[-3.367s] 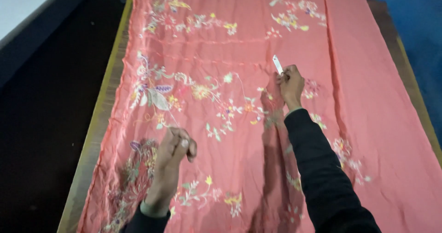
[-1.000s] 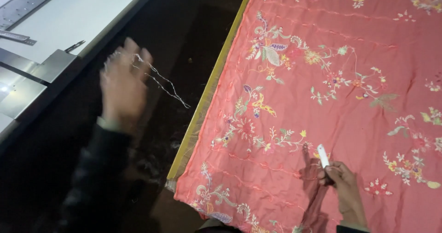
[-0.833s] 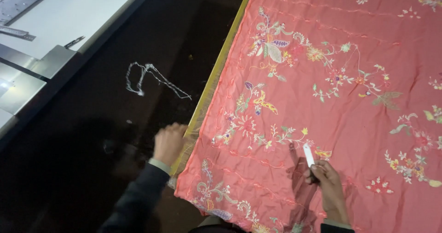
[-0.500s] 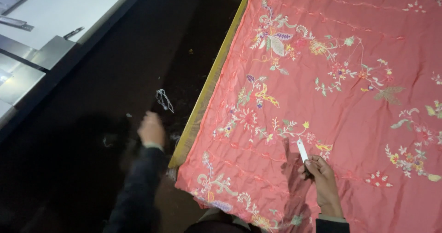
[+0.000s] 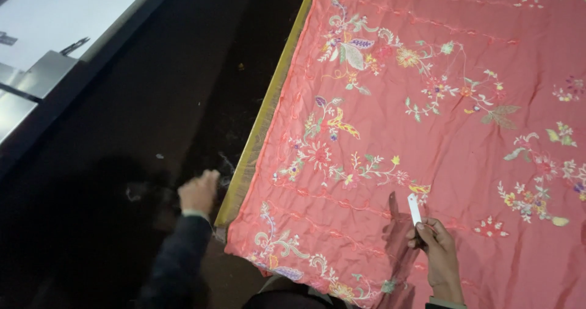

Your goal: The person uses a small blade to trim loose threads from a pink embroidered fabric laid out on a table. They repeatedly pick at the threads with their fingers and cut them with the blade, occasionally moving the fabric to access different areas.

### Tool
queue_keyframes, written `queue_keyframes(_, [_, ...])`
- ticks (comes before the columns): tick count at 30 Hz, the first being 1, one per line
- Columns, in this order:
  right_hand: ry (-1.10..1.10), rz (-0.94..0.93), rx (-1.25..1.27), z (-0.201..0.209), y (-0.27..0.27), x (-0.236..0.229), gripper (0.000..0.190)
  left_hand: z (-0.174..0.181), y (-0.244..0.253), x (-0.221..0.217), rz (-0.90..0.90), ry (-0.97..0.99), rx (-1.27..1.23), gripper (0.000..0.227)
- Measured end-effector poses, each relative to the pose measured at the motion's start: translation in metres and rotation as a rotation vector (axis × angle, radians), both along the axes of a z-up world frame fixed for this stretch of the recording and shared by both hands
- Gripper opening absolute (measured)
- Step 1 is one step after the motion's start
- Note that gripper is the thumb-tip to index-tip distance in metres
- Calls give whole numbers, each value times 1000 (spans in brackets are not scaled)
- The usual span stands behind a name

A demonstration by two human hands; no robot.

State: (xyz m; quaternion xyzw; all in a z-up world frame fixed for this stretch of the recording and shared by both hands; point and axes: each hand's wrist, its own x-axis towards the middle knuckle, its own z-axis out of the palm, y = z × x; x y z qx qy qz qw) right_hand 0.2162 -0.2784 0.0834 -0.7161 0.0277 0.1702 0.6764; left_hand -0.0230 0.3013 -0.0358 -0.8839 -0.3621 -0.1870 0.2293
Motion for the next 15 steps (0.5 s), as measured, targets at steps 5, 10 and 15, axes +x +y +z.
queue_keyframes(5, [-40, 4, -31, -1, 1, 2, 12, 73, 144, -27, 139, -72, 151, 43])
queue_keyframes(10, [-27, 26, -20, 0, 5, 0, 12, 156, 141, -25, -2, 40, -116, 49])
queue_keyframes(15, [-54, 26, 73, -13, 18, -3, 14, 156, 110, -34, 1, 85, -219, 43])
